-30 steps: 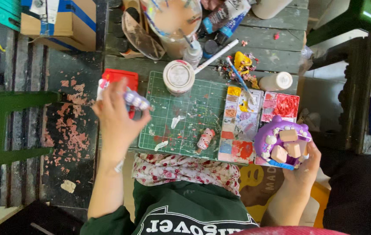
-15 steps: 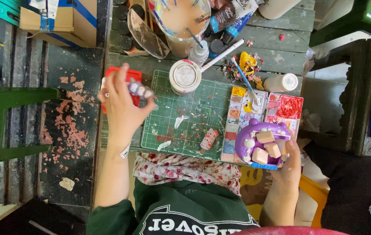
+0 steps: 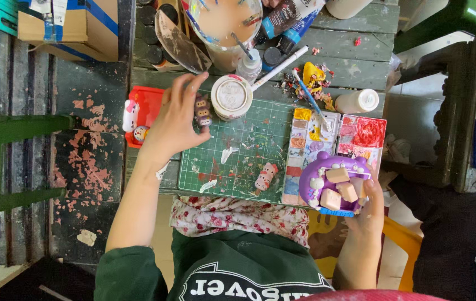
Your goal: The person paints small figurines using a brush and acrylic paint. They dip the brush into a paint palette, apply paint to the figurines, and place them on a red tray. They also handle a purple container and small wooden blocks, arranging them on the table.
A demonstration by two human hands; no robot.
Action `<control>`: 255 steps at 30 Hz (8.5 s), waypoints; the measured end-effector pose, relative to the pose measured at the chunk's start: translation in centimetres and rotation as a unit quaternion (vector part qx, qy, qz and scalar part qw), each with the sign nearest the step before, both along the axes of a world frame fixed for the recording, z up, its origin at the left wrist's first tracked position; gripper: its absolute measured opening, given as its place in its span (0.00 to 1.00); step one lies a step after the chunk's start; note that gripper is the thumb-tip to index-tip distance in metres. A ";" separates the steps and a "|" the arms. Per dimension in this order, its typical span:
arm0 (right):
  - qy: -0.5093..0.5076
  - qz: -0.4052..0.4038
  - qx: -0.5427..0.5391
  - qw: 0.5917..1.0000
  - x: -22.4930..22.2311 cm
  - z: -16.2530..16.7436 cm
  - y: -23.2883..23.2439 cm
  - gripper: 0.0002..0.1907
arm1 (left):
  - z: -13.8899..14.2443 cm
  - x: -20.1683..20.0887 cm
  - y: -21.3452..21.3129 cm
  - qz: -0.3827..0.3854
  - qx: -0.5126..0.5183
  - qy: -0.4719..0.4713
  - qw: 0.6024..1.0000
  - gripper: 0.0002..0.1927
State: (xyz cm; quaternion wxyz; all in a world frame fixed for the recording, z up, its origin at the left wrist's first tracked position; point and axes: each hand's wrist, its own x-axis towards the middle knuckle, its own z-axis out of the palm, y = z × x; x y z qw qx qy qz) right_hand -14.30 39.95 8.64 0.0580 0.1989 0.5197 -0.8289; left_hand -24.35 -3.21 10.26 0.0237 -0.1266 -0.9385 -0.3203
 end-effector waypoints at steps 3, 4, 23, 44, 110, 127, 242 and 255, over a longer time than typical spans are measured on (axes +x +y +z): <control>-0.003 0.000 0.003 1.000 -0.1 0.0 -0.1 0.37 | -0.1 -0.5 0.2 -0.005 0.010 -0.005 1.000 0.56; -0.004 0.000 0.005 1.000 -0.1 0.0 -0.1 0.37 | -0.2 -0.6 0.2 -0.008 0.014 0.001 1.000 0.56; 0.015 -0.013 0.015 1.000 -0.1 -0.8 0.1 0.38 | 1.0 8.0 2.0 -0.001 0.051 0.060 0.997 0.38; 0.027 -0.018 0.020 0.999 0.8 -0.7 0.4 0.37 | -0.6 6.7 12.3 -0.250 -0.017 -0.085 0.964 0.40; 0.261 0.312 0.536 0.739 0.6 3.0 -14.9 0.21 | -0.4 12.0 6.4 0.055 0.219 0.068 0.972 0.24; -0.097 0.186 -0.242 0.947 -0.1 -0.5 -14.6 0.21 | -1.3 11.3 10.1 -0.013 0.184 0.134 0.974 0.35; -0.024 0.154 -0.148 0.977 9.5 -4.7 -13.1 0.24 | -5.9 21.1 7.4 0.096 0.133 0.078 0.983 0.24; -0.087 0.185 -0.267 0.942 8.7 -7.3 -11.9 0.16 | -6.4 20.0 6.9 0.073 0.122 0.086 0.986 0.32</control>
